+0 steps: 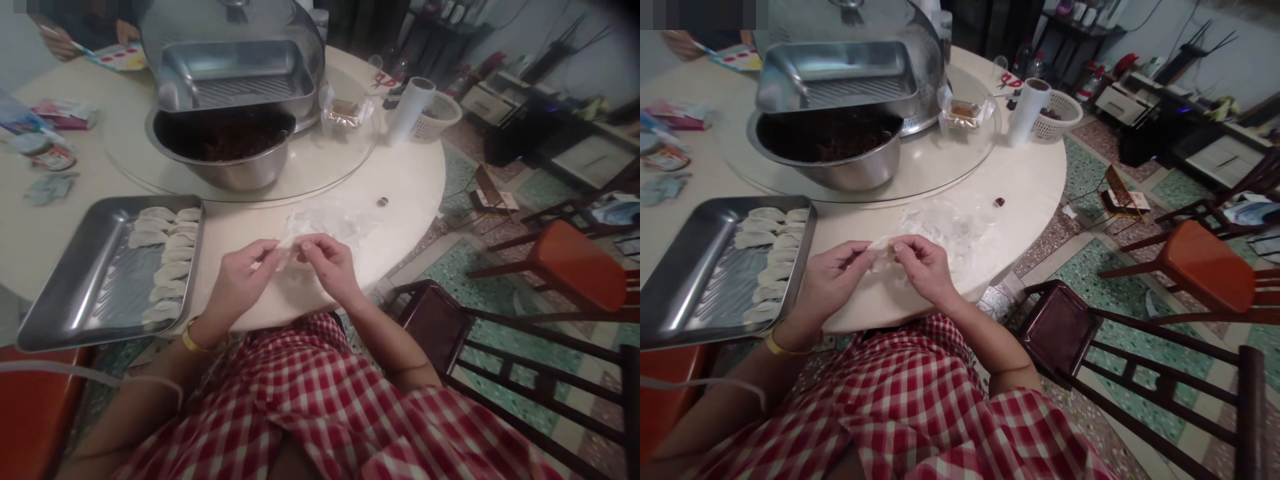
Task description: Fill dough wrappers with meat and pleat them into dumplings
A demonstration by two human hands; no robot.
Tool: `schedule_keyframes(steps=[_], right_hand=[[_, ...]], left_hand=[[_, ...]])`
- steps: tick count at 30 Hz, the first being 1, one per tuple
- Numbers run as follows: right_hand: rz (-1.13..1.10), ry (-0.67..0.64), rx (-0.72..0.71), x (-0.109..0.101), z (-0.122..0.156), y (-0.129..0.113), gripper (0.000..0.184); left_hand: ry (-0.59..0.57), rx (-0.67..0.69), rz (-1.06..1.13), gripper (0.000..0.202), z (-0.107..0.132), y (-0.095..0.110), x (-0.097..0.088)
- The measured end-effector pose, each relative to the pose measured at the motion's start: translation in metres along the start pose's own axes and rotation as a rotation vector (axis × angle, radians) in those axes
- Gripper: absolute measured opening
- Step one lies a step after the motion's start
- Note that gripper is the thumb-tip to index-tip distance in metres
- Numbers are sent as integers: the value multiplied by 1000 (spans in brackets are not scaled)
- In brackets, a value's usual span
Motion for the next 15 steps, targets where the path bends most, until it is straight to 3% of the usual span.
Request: schedule_keyframes(steps=[3, 7, 9, 15], right_hand=[[60, 68, -29, -11, -5, -1, 24], [-145, -284, 192, 2, -8, 9, 35], [-241, -389, 288, 9, -7, 14, 36], [-339, -326, 347, 9, -8, 20, 40]], left_hand=[[-17, -175, 223, 20, -8, -7, -4], [-77, -282, 434, 18, -12, -7, 2], [-73, -337, 516, 18, -13, -8, 5], [-55, -422, 695, 18, -16, -14, 5]])
Point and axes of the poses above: each hand's wrist, its own z-axis away from the middle knuckle, its own x-axis out of the palm, y = z × x, the point moved 4 cm from there along -z, towards the middle knuckle, and after that the axes turned 11 degrees about z, right-handed, at the moved point
